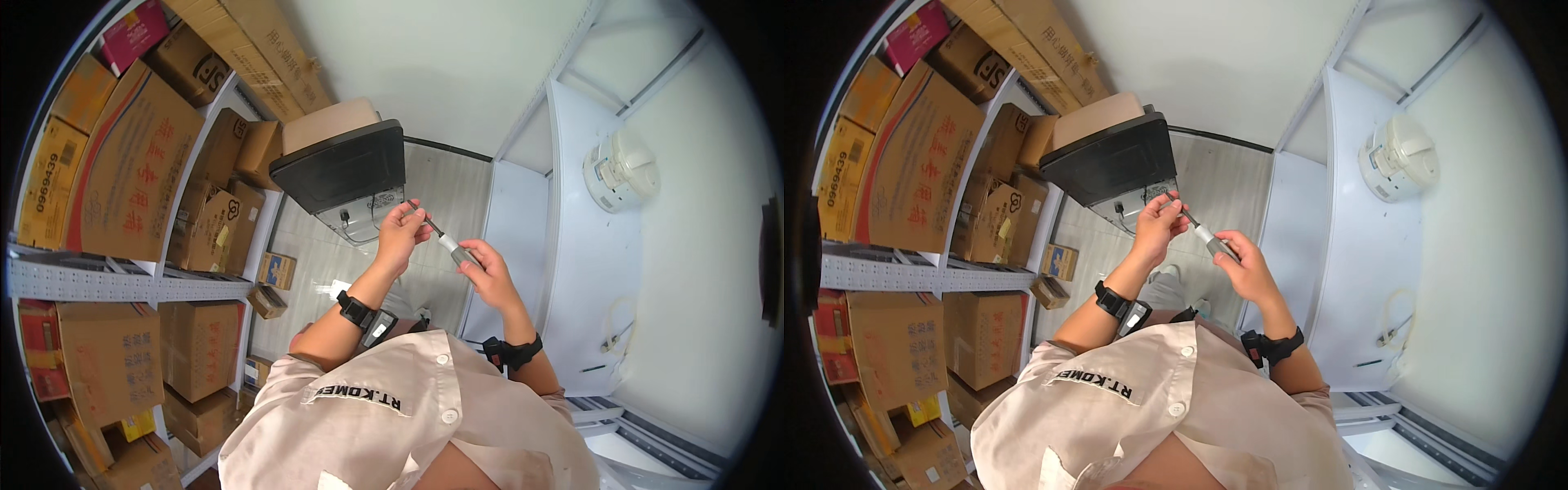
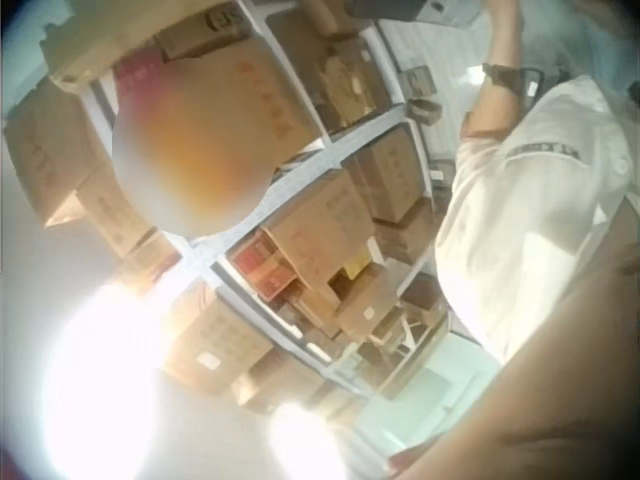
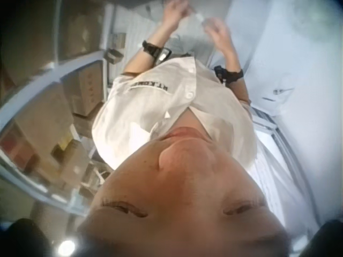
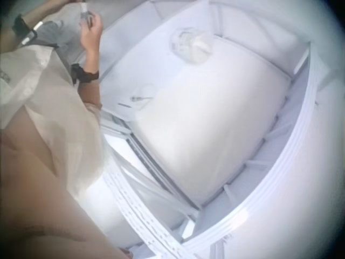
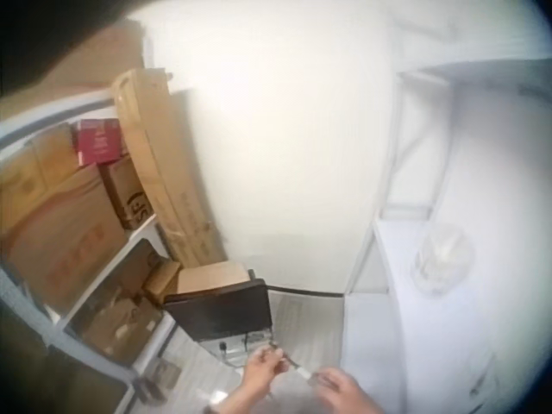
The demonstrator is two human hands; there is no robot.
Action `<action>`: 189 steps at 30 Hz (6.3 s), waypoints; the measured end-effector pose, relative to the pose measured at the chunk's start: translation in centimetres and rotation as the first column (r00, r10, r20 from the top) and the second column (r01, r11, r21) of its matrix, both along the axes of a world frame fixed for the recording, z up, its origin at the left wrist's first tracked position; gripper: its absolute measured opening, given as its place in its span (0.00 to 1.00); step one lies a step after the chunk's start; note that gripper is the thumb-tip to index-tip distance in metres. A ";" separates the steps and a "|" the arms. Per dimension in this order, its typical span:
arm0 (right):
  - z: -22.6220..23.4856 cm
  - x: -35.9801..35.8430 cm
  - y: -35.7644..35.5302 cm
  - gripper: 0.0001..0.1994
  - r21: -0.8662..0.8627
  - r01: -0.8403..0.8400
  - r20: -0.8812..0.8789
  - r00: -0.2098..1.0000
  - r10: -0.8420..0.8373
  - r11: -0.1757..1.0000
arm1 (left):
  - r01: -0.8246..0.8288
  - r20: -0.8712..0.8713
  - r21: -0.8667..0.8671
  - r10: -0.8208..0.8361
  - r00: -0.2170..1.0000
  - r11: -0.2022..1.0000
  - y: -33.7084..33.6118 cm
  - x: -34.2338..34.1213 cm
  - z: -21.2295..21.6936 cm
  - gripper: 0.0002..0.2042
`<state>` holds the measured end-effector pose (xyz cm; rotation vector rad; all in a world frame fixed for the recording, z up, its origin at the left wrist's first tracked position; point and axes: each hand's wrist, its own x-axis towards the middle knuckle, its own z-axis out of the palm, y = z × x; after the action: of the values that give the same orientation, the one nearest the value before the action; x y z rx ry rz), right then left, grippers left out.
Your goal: The person uses a screwdriver to tighten screws on the back of a black electronic device, likely a monitor or small TV, held in their hands. They repeatedly insert and turn the screwdriver into multiple screw holes on the device's rear panel.
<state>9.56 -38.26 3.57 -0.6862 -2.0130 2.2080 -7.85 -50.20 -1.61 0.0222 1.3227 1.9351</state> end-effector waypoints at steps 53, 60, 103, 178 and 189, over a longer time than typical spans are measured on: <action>-5.0 -16.2 -2.5 0.19 0.135 0.399 -0.084 0.917 -0.391 0.907 | 0.266 0.107 -0.005 -0.264 0.959 0.964 7.0 -19.3 -2.3 0.08; -4.8 -16.3 -2.3 0.18 0.130 0.377 -0.054 0.926 -0.373 0.917 | 0.298 0.086 -0.026 -0.295 0.952 0.954 6.8 -19.8 -2.7 0.05; -3.8 -17.8 -2.3 0.21 0.456 0.468 -0.150 0.879 -0.453 0.757 | 0.327 0.110 -0.151 -0.313 0.943 0.933 7.7 -20.5 -2.2 0.05; -5.0 -17.3 -1.1 0.21 0.228 0.455 -0.039 0.888 -0.459 0.861 | 0.292 0.170 0.118 -0.309 0.936 0.949 7.4 -20.6 -2.4 0.10; -4.4 -17.0 -1.3 0.21 0.255 0.468 -0.061 0.881 -0.469 0.846 | 0.283 0.190 0.097 -0.297 0.936 0.954 7.4 -20.5 -1.9 0.10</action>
<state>-7.39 -39.53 -0.88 -1.0158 -1.8358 1.6282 -28.39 -42.78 -3.50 0.0496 1.0542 1.6815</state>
